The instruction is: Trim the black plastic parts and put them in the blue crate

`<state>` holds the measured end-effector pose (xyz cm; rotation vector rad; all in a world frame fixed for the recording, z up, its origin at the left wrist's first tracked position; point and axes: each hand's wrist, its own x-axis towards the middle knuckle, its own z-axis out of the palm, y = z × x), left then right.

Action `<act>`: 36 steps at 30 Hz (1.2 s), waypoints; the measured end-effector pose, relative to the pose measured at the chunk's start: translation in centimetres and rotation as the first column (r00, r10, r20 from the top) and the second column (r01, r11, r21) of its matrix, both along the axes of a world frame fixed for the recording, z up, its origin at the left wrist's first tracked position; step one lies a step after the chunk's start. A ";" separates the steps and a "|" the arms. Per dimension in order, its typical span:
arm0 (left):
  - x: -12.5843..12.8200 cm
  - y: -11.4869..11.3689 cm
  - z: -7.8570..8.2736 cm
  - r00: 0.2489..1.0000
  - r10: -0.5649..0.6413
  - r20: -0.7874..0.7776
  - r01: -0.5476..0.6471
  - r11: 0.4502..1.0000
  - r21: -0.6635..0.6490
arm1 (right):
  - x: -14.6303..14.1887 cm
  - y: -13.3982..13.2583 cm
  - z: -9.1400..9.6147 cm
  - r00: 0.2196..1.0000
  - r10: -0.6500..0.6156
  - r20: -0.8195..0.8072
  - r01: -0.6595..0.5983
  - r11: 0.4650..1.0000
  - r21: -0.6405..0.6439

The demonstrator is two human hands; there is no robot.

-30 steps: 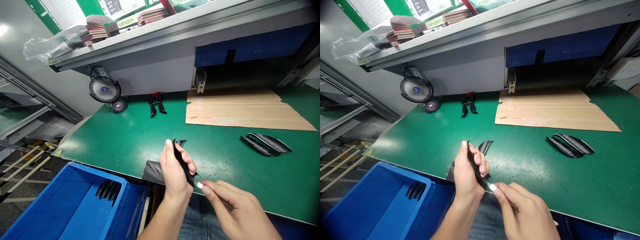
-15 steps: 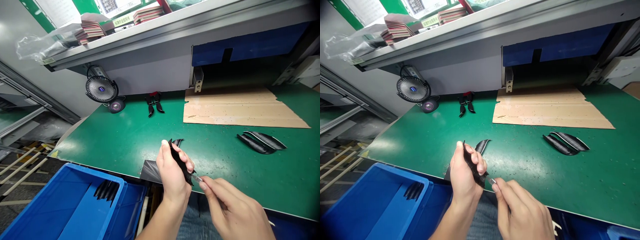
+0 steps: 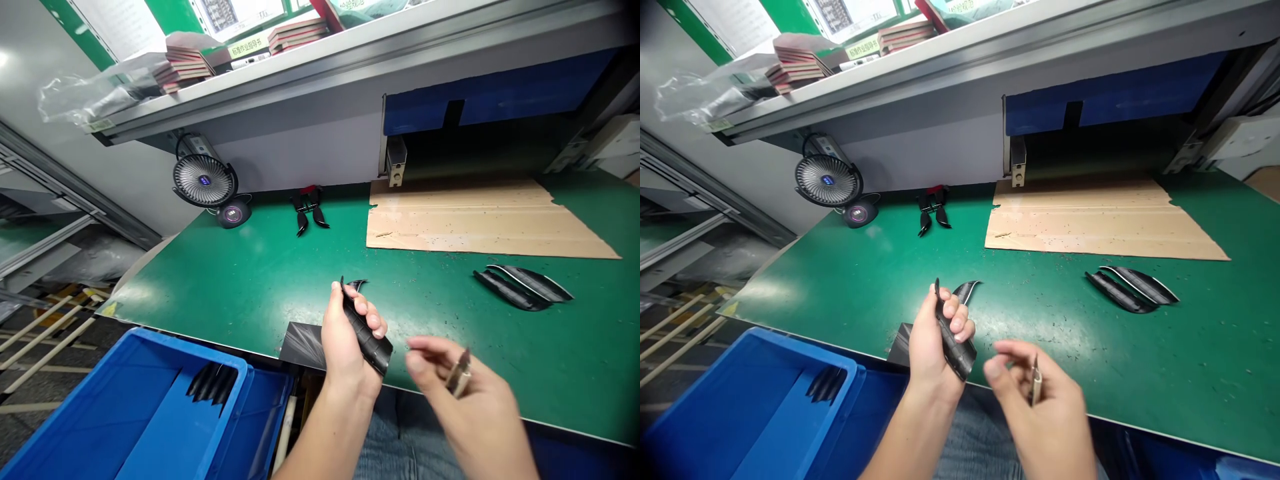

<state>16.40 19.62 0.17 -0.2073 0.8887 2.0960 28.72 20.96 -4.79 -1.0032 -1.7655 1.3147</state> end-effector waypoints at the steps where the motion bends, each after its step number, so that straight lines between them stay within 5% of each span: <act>1: -0.1 0.2 -0.3 0.998 -0.043 -0.051 0.042 0.999 -0.008 | -0.5 0.0 0.2 0.997 0.075 0.017 -0.073 0.994 -0.080; 4: -2.3 1.1 -1.6 0.889 -0.202 -0.412 0.120 0.969 -0.217 | -1.1 -0.4 0.1 0.984 0.149 0.100 -0.126 0.970 -0.208; 6: -5.7 2.0 -3.0 0.628 -0.388 -0.675 0.027 0.877 -0.480 | -0.4 -0.4 -0.6 0.975 0.116 0.189 -0.078 0.977 -0.198; 9: -11.3 3.0 -5.5 0.473 -0.523 -0.709 -0.054 0.786 -0.616 | 2.2 1.0 -2.4 0.954 0.041 0.297 0.001 0.990 -0.141; 12: -14.3 3.3 -7.7 0.348 -0.595 -0.725 -0.138 0.732 -0.667 | 4.9 4.3 -3.8 0.898 -0.053 0.438 0.055 0.998 0.008; 17: -13.9 3.8 -8.3 0.201 -0.580 -0.789 -0.280 0.738 -0.614 | 5.7 12.2 -3.8 0.784 -0.288 0.549 0.104 0.934 0.341; 22: -10.3 3.1 -4.7 0.107 -0.500 -0.859 -0.319 0.801 -0.506 | 4.2 18.3 -3.0 0.737 -0.283 0.614 0.018 0.916 0.400; 25: -5.9 1.6 -2.6 0.191 -0.472 -0.861 -0.177 0.846 -0.503 | 3.2 16.3 -0.8 0.797 -0.108 0.594 -0.143 0.922 0.359; 28: -1.7 0.5 -1.6 0.685 -0.503 -0.527 0.299 0.853 -0.427 | 2.9 10.7 2.2 0.843 0.230 0.486 -0.423 0.842 0.335; 30: 0.1 0.3 -1.5 0.756 -0.626 -0.191 0.577 0.775 -0.257 | 3.2 7.1 3.3 0.773 0.504 0.385 -0.629 0.690 0.359; 31: 0.6 0.4 -1.6 0.756 -0.647 -0.099 0.628 0.760 -0.166 | 3.5 5.6 3.4 0.749 0.568 0.341 -0.662 0.636 0.396; 32: 1.0 0.4 -1.6 0.784 -0.618 -0.067 0.612 0.786 -0.087 | 3.7 4.4 3.2 0.771 0.568 0.288 -0.633 0.636 0.441; 34: 1.4 0.6 -1.8 0.912 -0.389 -0.130 0.395 0.919 0.019 | 3.9 2.8 1.9 0.913 0.378 0.152 -0.405 0.797 0.448; 36: 1.9 0.5 -1.9 0.965 -0.134 -0.226 0.157 0.984 0.087 | 3.8 1.8 0.4 0.990 0.131 0.048 -0.139 0.949 0.284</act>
